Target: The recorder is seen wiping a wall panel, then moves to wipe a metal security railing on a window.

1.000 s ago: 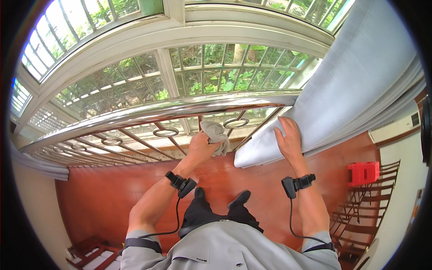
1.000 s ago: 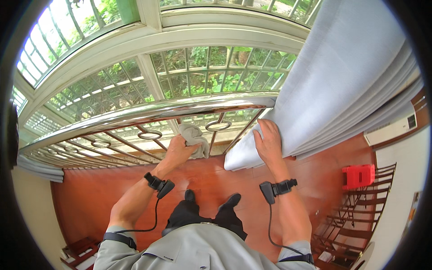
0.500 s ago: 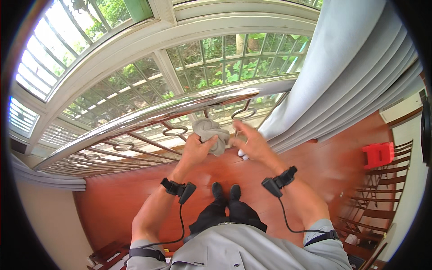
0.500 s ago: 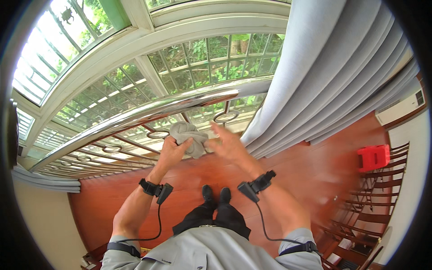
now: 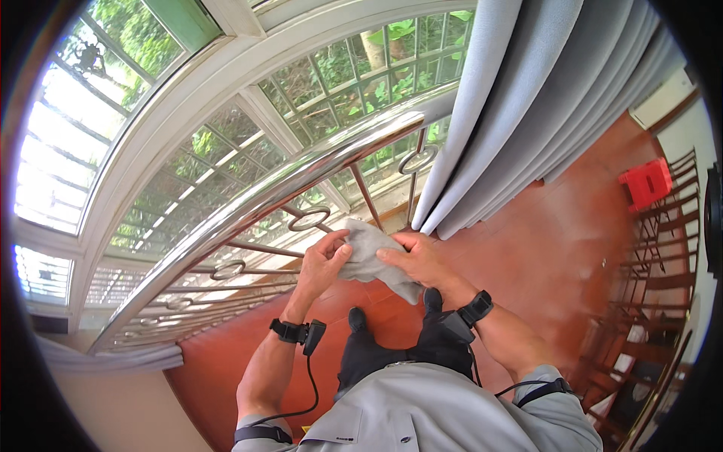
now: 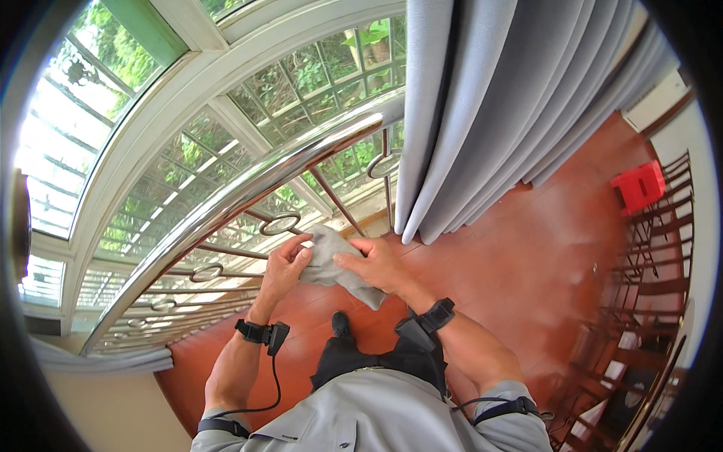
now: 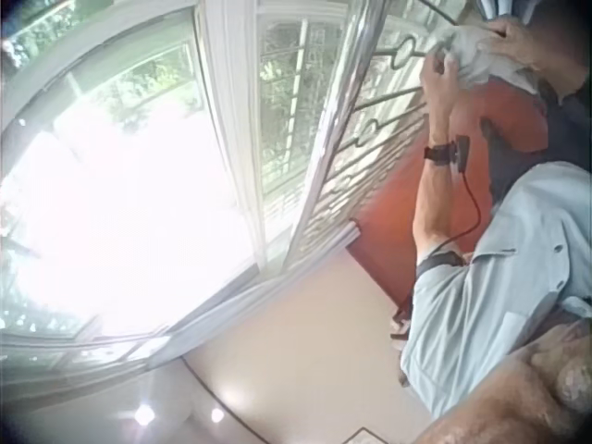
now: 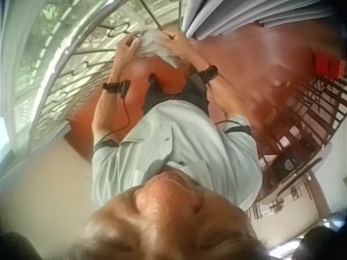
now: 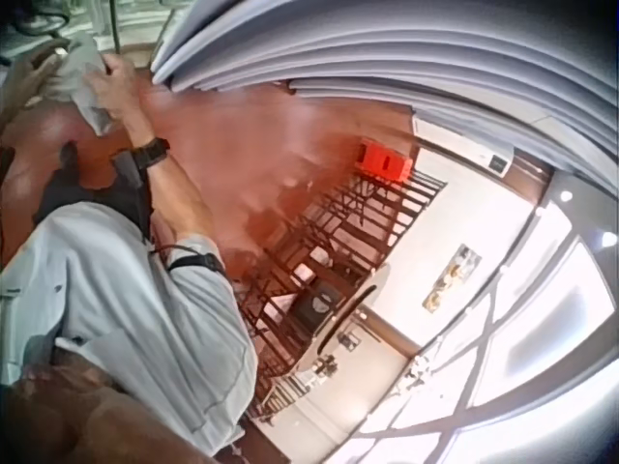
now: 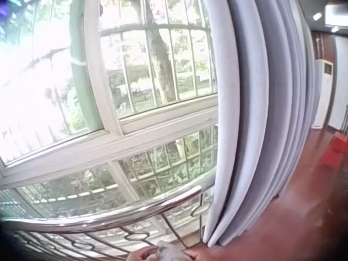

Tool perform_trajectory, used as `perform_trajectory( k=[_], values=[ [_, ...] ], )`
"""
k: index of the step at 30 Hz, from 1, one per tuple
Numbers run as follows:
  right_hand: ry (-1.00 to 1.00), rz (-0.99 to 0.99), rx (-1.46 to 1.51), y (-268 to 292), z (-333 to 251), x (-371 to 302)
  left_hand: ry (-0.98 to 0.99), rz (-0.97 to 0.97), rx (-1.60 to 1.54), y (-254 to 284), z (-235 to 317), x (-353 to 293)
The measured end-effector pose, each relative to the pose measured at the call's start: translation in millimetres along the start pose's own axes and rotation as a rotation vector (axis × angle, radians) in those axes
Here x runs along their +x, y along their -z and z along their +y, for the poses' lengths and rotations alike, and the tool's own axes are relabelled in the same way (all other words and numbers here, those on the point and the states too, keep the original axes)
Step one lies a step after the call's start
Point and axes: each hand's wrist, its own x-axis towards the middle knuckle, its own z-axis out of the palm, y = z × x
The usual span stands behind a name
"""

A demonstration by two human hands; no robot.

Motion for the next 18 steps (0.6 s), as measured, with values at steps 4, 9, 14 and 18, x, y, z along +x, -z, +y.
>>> perform_trajectory(
  k=[4,9,14,18],
  values=[
    [-0.037,0.117,0.622,-25,-15,-8,-0.219,-0.017,0.034,16,-8,-4],
    [0.113,0.192,0.632,-44,-76,-38,-0.332,-0.158,0.025,47,-6,-19],
    [0.214,0.180,0.628,-58,-85,-62,-0.516,-0.282,-0.152,54,26,-31],
    [0.165,0.212,0.706,-89,-58,-51,-0.348,-0.529,-0.350,41,14,-25]
  ],
)
